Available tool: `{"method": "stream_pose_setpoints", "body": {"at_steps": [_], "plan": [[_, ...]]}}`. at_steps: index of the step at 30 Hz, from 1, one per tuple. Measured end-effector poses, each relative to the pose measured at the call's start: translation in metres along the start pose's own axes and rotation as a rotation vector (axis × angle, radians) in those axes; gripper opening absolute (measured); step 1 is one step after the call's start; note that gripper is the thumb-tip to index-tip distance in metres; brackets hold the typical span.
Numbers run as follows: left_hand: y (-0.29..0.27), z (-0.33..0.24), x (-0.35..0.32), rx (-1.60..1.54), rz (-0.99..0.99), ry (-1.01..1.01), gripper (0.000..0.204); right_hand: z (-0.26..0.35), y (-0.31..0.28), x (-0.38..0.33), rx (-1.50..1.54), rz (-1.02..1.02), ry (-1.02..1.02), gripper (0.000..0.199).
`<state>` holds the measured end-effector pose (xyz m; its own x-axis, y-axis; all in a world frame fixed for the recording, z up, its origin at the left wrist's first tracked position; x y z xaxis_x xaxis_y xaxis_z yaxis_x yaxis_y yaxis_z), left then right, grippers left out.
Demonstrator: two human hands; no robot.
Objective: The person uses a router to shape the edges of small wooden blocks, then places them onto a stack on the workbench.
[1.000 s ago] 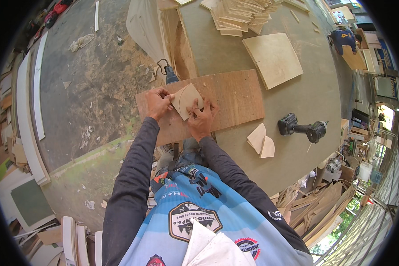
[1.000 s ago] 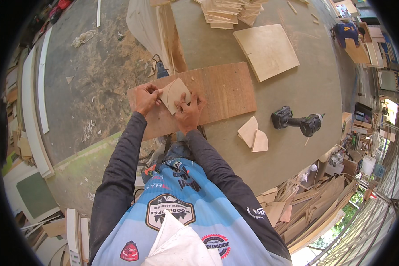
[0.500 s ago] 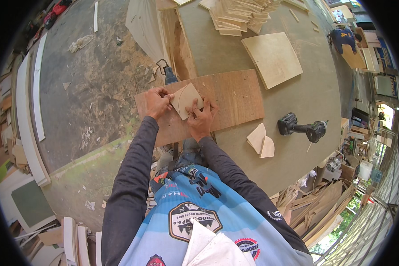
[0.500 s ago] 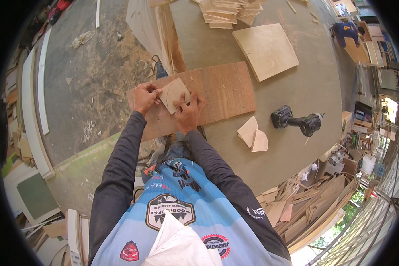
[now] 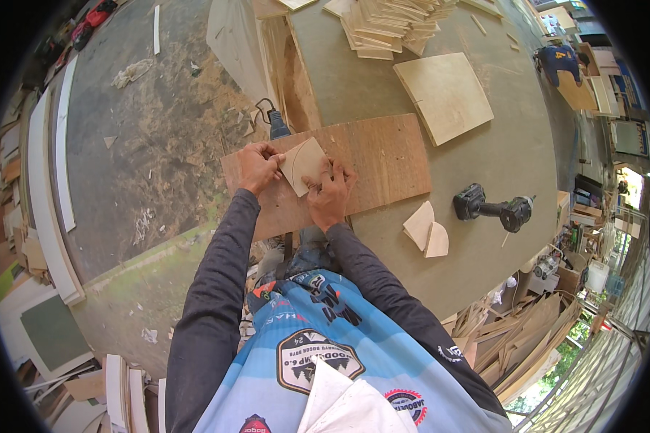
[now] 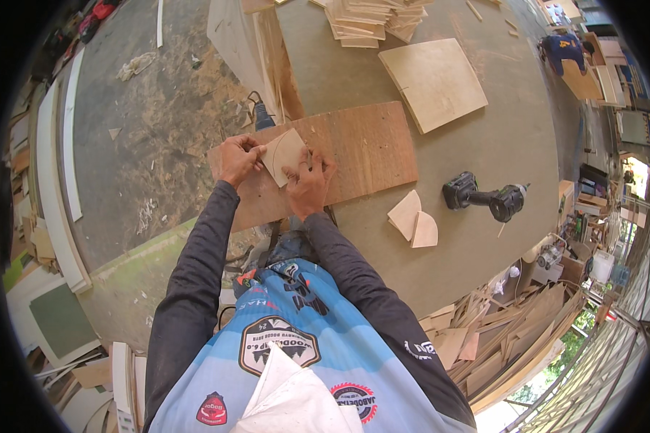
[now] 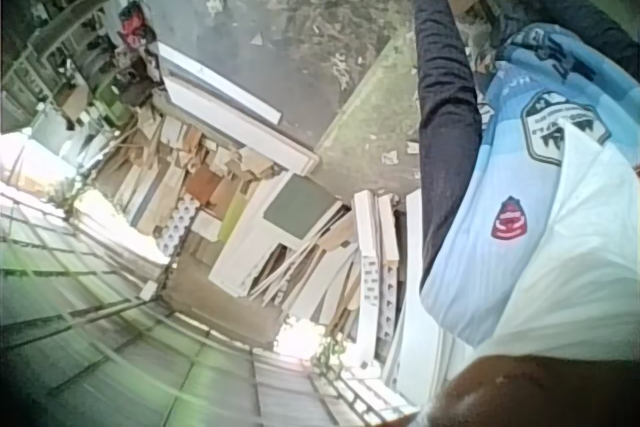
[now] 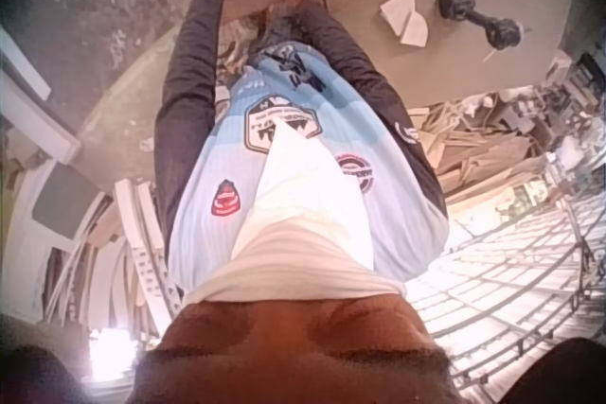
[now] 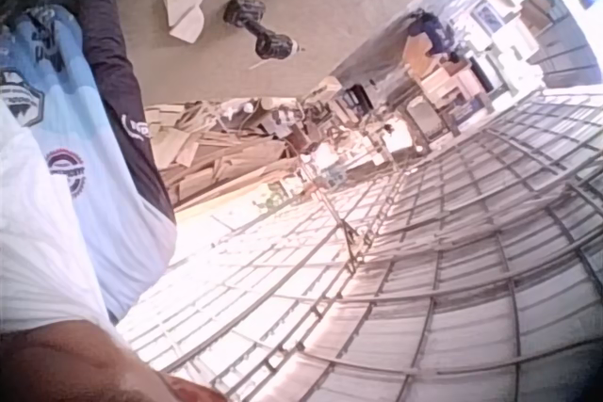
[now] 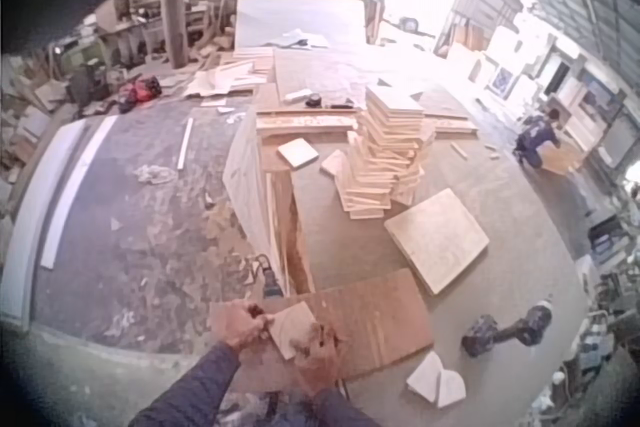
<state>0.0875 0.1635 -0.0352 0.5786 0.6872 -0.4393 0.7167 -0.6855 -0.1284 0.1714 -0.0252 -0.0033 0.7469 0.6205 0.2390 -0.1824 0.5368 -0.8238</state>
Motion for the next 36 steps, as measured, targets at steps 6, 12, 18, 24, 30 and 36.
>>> {"method": "stream_pose_setpoints", "body": {"at_steps": [6,12,18,24,30,36], "plan": [[0.000,-0.010,-0.004,0.057,-0.011,0.019,0.007,0.000,-0.008,0.007,-0.050,0.090,0.012,0.072],[0.000,-0.014,-0.006,0.061,-0.007,0.019,0.008,0.005,-0.018,0.021,-0.103,0.127,-0.007,0.073],[0.001,-0.013,-0.002,0.056,0.010,0.031,0.008,0.001,-0.012,0.034,-0.167,0.300,0.023,0.072],[-0.001,-0.012,0.001,0.083,0.027,0.032,0.008,0.004,-0.013,0.039,-0.264,0.296,0.048,0.075],[0.001,-0.013,0.001,0.079,0.030,0.039,0.007,-0.004,-0.009,0.047,-0.177,0.398,0.167,0.082],[0.000,-0.015,0.003,0.083,0.039,0.054,0.007,-0.001,-0.010,0.053,-0.171,0.453,0.178,0.080]]}}
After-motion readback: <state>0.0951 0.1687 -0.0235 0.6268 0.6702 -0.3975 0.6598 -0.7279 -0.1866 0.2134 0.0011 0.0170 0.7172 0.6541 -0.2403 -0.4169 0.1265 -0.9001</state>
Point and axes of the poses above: each hand's wrist, its own x-axis towards the middle knuckle, its own y-axis out of the palm, z = x × y, the point moved 6 cm from there along x, towards the middle knuckle, and after that the axes turned 4 degrees about -x, right-handed, at the moved point
